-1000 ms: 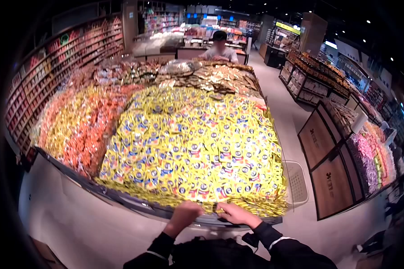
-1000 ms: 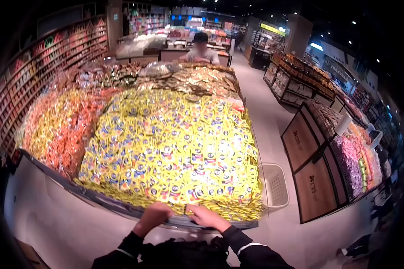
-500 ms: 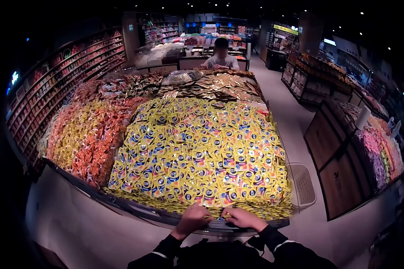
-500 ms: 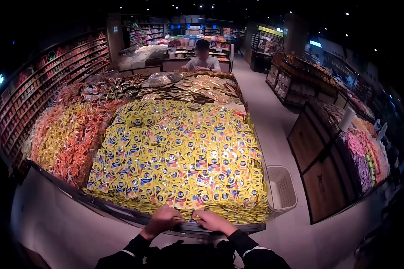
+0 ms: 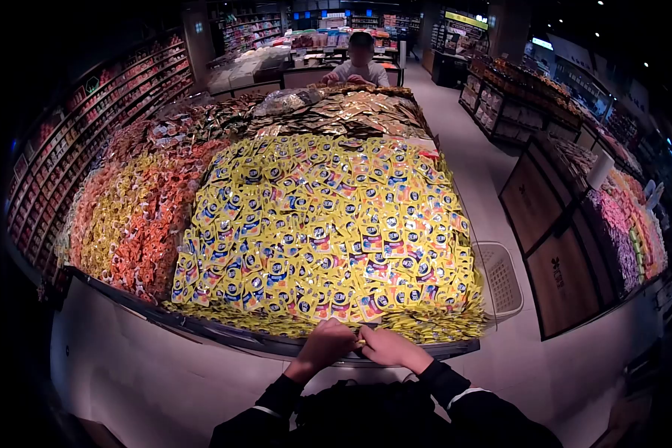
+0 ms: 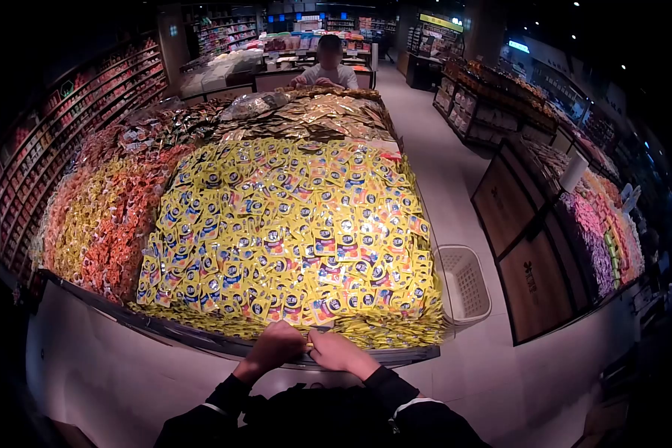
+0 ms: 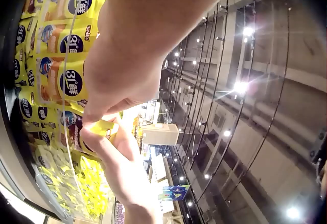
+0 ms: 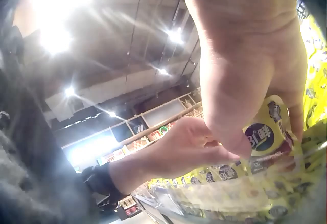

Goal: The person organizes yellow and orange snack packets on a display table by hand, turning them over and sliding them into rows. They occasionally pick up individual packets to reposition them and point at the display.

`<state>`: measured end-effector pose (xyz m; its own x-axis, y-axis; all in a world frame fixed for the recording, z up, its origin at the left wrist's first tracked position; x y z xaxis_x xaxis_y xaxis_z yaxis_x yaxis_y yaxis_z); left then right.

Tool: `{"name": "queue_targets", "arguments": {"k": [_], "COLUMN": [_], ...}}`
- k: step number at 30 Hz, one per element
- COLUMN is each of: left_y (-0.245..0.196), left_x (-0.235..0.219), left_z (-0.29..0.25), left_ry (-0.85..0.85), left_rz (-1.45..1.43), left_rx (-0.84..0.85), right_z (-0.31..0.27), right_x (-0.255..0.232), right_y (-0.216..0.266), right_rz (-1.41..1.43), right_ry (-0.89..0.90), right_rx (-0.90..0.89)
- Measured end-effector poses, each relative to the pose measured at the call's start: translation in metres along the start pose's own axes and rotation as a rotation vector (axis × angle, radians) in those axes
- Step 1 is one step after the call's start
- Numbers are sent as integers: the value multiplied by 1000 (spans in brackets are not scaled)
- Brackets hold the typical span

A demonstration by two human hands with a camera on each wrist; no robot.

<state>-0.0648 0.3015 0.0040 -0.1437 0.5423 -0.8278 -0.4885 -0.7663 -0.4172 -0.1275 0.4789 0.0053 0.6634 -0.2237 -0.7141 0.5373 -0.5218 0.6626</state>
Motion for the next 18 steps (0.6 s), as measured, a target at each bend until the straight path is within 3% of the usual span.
{"name": "queue_targets", "arguments": {"k": [3,6,11,13,18], "left_y": [1,6,6,6,6], "left_x": [1,3,6,7,6], "left_z": [-1,-3,-7,-7,-8], "left_ry": [76,94,38,18,-31], "left_rz": [22,-42,-110,-138,-132], "left_rx": [-54,-49,-102,-125,-62], "right_z": [-4,-9,-11,-11,-7], "right_x": [-6,-3,5,5,6], "right_y": [-1,-9,-8,-5,-11], "right_rz": [105,149,27,-1,-83], "right_ry": [13,-118,-214,-204,-185], "right_rx": [-51,-271,-261,-169,-226]}}
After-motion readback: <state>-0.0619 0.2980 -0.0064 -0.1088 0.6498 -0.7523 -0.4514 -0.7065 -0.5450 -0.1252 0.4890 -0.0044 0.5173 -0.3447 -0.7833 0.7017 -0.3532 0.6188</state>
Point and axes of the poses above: each hand's wrist, its own z-axis towards the middle knuckle, its own x-axis out of the palm, y = z × x, the point moved 2 cm from there along z, towards the middle knuckle, and after that the axes turned 3 degrees about y, right-handed, at the moved point
